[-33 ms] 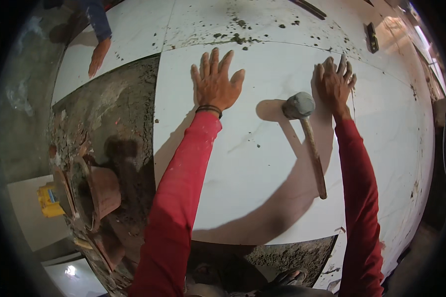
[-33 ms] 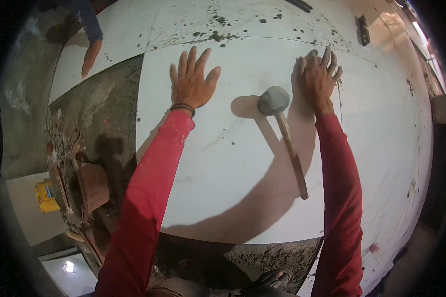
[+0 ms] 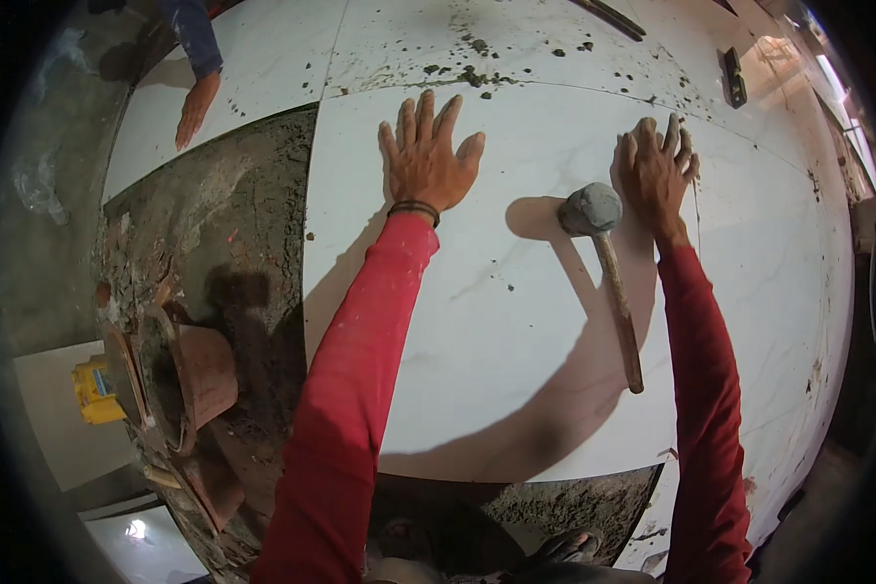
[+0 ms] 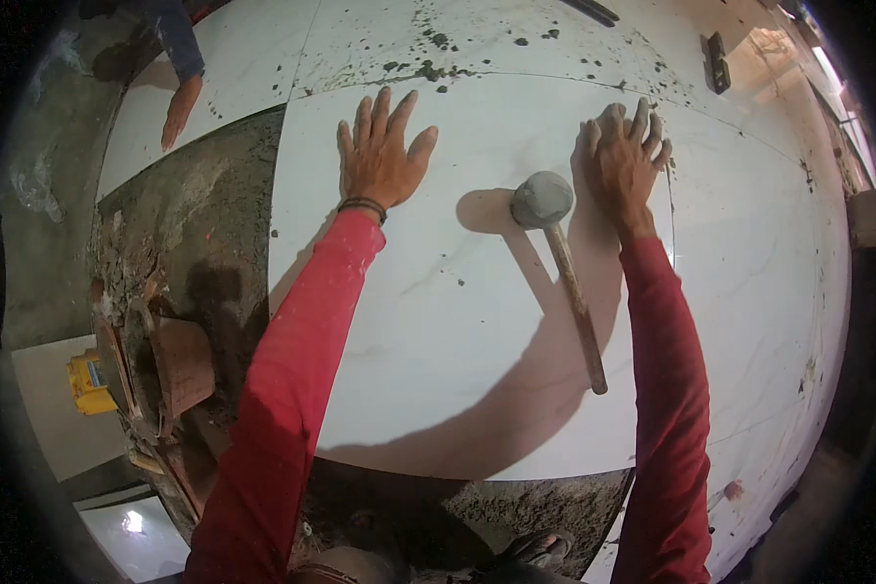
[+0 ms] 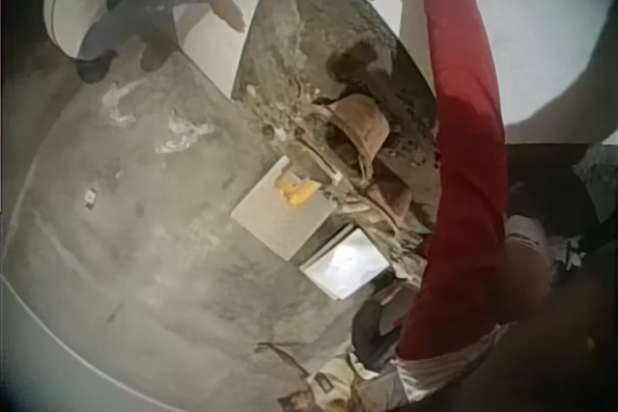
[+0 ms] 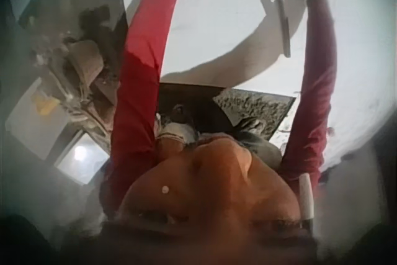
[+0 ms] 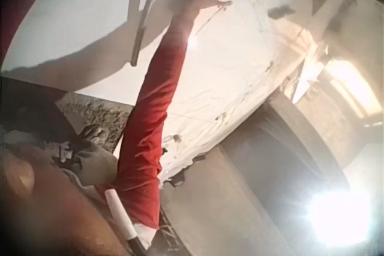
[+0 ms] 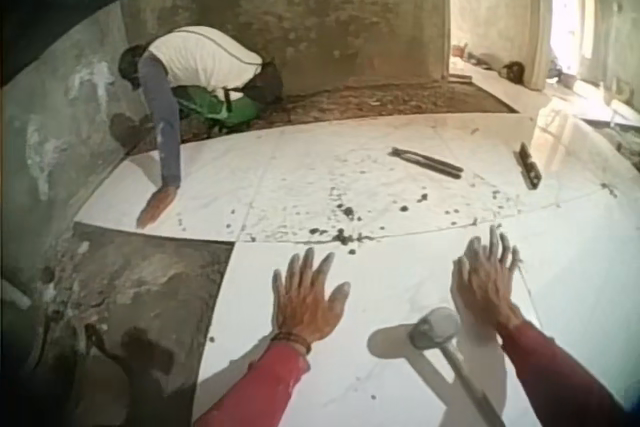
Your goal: The person is tiling a floor by positioning large white tiles over mortar, tapping them into place using a rubber mallet, and wiping the tile surfaces clean with a cloth.
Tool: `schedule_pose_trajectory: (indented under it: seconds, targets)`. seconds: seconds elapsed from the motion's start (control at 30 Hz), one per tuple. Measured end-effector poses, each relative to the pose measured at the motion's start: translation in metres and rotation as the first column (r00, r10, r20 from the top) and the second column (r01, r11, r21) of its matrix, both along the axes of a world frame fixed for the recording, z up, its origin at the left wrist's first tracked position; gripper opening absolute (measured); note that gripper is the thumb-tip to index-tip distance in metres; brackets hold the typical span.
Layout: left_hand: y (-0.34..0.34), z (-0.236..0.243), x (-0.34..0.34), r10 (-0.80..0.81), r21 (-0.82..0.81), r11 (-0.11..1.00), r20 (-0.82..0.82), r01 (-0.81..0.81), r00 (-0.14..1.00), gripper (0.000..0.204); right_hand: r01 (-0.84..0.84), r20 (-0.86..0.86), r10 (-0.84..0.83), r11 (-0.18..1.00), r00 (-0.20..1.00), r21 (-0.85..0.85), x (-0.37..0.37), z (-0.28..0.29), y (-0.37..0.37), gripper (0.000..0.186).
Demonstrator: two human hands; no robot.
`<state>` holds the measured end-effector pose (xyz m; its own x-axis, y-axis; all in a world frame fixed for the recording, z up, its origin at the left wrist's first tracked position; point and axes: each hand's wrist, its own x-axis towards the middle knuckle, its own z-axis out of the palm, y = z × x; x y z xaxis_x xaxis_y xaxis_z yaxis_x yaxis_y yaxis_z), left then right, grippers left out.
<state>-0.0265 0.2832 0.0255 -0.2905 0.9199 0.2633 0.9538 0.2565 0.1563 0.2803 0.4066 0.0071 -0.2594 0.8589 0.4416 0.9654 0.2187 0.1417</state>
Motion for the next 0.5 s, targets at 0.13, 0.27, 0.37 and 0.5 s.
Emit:
schedule_pose_trajectory:
  seconds: [0.13,0.27,0.37,0.5]
  targets:
    - [0.016,-0.006,-0.018,0.017,0.0,1.0,0.004,-0.017,1.0,0.075,-0.131,-0.203,0.128,0.991,0.971,0.0,-0.011,-0.002,-0.042,0.051]
    - [0.023,-0.002,-0.017,0.032,-0.009,0.999,0.008,-0.032,0.999,0.077,-0.115,-0.243,0.099,0.992,0.965,-0.053,-0.013,0.006,-0.048,0.047]
    - [0.025,-0.003,-0.015,0.017,0.027,0.999,0.033,-0.018,0.999,0.078,-0.136,-0.225,0.128,0.99,0.966,-0.022,-0.011,0.01,-0.046,0.043]
    - [0.017,-0.009,-0.025,-0.012,0.051,0.999,0.057,0.009,0.998,0.078,-0.171,-0.3,0.146,0.984,0.943,-0.058,-0.012,0.019,-0.058,0.036]
